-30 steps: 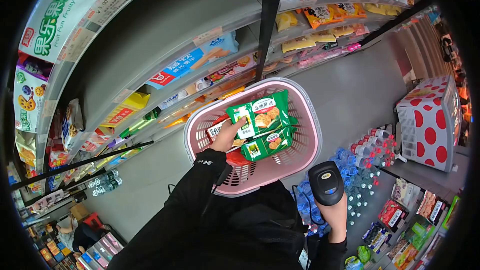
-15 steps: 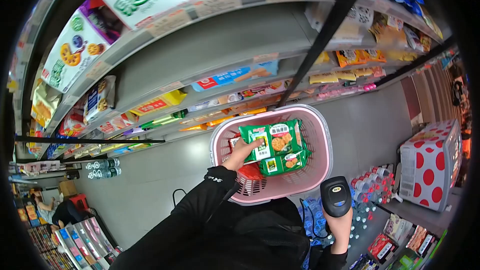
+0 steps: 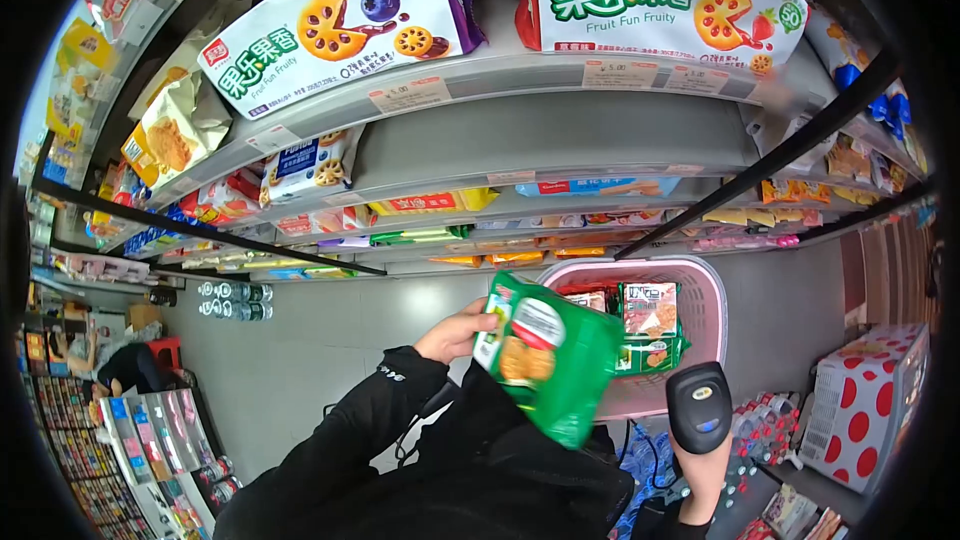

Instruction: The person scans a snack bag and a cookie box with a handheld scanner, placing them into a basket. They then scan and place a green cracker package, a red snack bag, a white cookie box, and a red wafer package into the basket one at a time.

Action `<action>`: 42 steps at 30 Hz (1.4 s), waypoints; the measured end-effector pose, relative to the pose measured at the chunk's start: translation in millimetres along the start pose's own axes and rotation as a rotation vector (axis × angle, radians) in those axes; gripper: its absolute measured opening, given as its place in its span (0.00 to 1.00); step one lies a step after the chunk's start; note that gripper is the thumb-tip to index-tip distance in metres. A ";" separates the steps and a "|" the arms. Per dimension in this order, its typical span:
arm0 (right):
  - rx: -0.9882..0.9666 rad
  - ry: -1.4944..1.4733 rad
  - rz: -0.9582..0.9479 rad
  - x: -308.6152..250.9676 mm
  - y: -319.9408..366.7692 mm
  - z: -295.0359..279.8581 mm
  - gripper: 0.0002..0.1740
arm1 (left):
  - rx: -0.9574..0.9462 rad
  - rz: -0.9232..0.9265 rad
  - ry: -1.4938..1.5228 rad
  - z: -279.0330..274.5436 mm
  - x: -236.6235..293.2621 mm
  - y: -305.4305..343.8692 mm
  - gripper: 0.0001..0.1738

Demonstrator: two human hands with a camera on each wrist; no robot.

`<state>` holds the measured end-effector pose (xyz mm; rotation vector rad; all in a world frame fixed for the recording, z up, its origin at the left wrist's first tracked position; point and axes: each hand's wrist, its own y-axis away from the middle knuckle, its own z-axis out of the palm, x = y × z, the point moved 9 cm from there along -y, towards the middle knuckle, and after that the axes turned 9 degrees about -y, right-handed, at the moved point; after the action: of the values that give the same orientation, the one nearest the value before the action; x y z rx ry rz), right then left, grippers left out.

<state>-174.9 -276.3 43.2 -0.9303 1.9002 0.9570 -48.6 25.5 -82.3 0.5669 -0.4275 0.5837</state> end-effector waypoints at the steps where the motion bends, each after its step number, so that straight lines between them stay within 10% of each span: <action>1: 0.007 0.023 -0.047 -9.4 3.5 8.7 0.25 | -0.014 0.043 0.032 -12.7 0.6 5.9 0.36; 4: -0.047 0.006 -0.118 -44.5 8.5 43.2 0.22 | 0.030 0.044 0.088 -46.9 5.4 21.2 0.23; 7: -0.110 -0.017 -0.120 -68.4 12.9 70.6 0.18 | 0.089 0.087 -0.155 -114.2 -11.6 10.6 0.33; 8: -0.093 -0.021 -0.111 -68.6 13.0 72.6 0.18 | 0.015 -0.030 0.190 -106.2 -10.6 5.7 0.32; 20: -0.516 -0.197 -0.174 -92.8 30.2 135.6 0.37 | -0.567 -0.106 0.109 10.3 55.6 16.1 0.30; 42: -0.741 -0.400 -0.198 -136.5 45.6 199.8 0.36 | -0.641 -0.022 -0.127 20.5 77.2 32.5 0.27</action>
<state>-93.5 -50.0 96.0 -1.1960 1.0905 1.6245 -14.7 65.8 -14.0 -0.0067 -0.6917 0.3585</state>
